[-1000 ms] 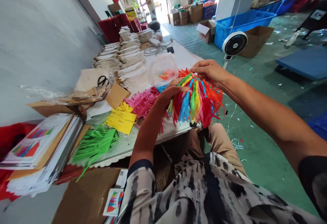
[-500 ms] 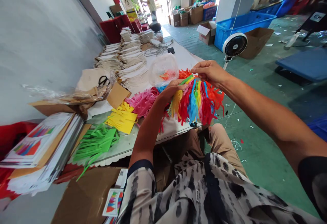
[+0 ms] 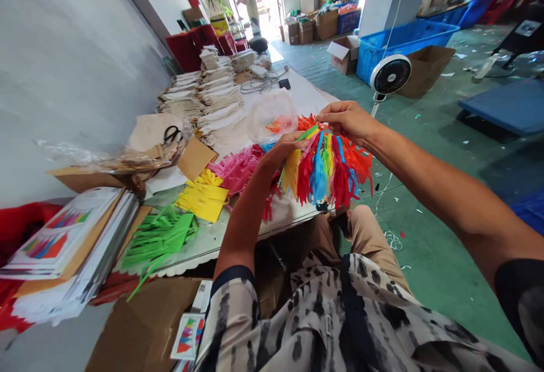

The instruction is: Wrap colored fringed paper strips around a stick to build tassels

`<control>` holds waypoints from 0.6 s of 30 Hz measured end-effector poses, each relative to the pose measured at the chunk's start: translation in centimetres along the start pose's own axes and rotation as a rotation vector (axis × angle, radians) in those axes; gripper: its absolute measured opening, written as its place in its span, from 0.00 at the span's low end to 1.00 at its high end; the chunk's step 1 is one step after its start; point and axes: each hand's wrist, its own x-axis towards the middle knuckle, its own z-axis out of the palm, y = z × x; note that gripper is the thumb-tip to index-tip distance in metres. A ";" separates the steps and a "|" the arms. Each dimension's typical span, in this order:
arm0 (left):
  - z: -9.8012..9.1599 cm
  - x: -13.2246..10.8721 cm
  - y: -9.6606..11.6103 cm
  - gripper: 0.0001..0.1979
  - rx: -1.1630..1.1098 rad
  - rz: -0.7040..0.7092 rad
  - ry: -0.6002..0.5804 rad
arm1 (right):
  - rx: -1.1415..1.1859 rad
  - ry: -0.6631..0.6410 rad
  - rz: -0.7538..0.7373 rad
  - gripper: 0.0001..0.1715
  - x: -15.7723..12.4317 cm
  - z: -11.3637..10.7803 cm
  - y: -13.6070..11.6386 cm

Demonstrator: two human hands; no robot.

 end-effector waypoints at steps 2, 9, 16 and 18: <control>-0.1 0.1 0.0 0.24 0.001 0.005 0.010 | -0.003 0.002 0.002 0.16 0.0 0.0 0.0; -0.3 0.5 -0.1 0.27 0.001 0.022 0.003 | 0.000 0.008 0.016 0.16 -0.1 -0.1 -0.1; -0.6 0.4 1.8 0.23 0.296 0.075 -0.058 | -0.035 0.010 0.020 0.15 0.1 -0.7 0.0; -0.6 0.5 2.9 0.20 0.454 0.150 -0.045 | -0.042 0.006 0.019 0.14 0.1 -0.8 -0.2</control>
